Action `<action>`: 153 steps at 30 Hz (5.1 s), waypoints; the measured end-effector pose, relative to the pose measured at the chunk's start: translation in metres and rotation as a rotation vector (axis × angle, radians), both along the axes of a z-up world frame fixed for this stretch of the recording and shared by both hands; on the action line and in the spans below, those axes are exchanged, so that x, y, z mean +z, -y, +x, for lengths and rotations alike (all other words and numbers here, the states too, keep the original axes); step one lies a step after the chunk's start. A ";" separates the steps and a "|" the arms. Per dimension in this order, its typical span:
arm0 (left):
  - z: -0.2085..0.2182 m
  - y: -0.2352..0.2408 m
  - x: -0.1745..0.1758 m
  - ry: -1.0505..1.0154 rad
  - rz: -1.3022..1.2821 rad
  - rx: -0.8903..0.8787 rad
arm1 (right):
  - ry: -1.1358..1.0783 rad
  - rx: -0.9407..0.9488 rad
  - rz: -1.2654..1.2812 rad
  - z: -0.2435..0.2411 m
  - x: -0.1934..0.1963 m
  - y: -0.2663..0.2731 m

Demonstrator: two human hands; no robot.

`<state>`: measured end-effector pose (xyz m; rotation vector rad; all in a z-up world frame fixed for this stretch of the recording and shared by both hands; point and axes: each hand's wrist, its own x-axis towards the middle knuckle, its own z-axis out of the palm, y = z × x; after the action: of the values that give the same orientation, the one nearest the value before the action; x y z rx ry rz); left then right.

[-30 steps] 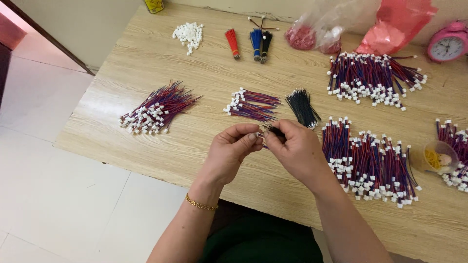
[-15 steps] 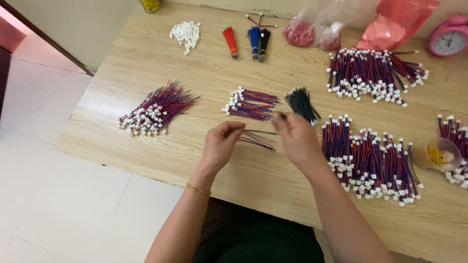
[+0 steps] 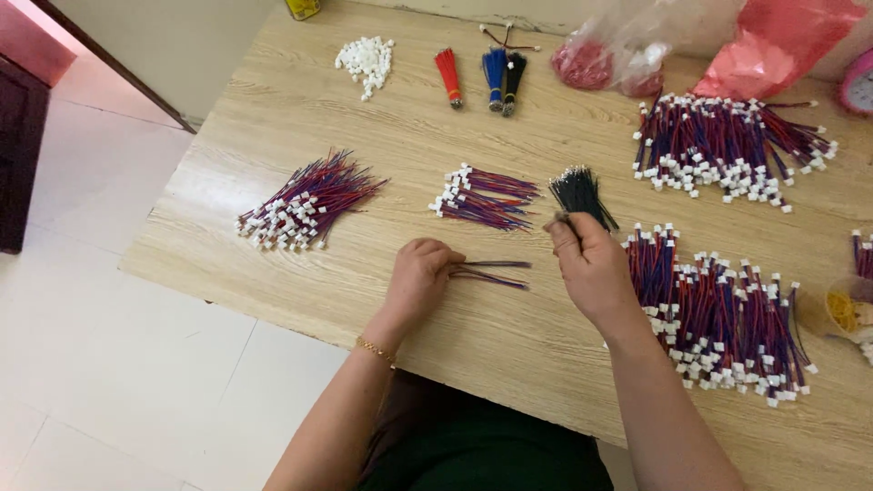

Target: Assembling wire harnesses by sliding black plastic sleeves over bundles of multi-colored wires with connectors

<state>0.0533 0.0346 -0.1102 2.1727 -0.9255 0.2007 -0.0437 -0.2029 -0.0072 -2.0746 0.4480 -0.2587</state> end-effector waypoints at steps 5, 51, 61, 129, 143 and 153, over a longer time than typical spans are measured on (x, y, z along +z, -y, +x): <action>0.013 0.000 0.024 -0.095 -0.079 0.118 | 0.140 0.067 0.177 0.002 0.001 -0.016; -0.047 0.049 0.089 -0.929 -0.897 -0.066 | 0.176 0.191 0.519 -0.013 0.048 -0.046; -0.050 0.061 0.083 -1.013 -0.945 -0.024 | 0.224 0.168 0.593 -0.014 0.054 -0.050; -0.047 0.041 0.098 -0.984 -0.832 -0.150 | 0.118 0.323 -0.036 -0.019 0.054 -0.030; -0.012 0.011 0.020 -0.807 -0.435 0.077 | -0.016 0.251 -0.053 0.000 0.021 -0.030; 0.032 0.008 0.030 -0.248 0.080 0.356 | -0.017 0.100 0.045 0.008 -0.013 -0.006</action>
<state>0.0852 0.0265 -0.0801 2.3600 -0.4118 0.0625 -0.0361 -0.1973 -0.0202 -2.0496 0.3561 -0.1708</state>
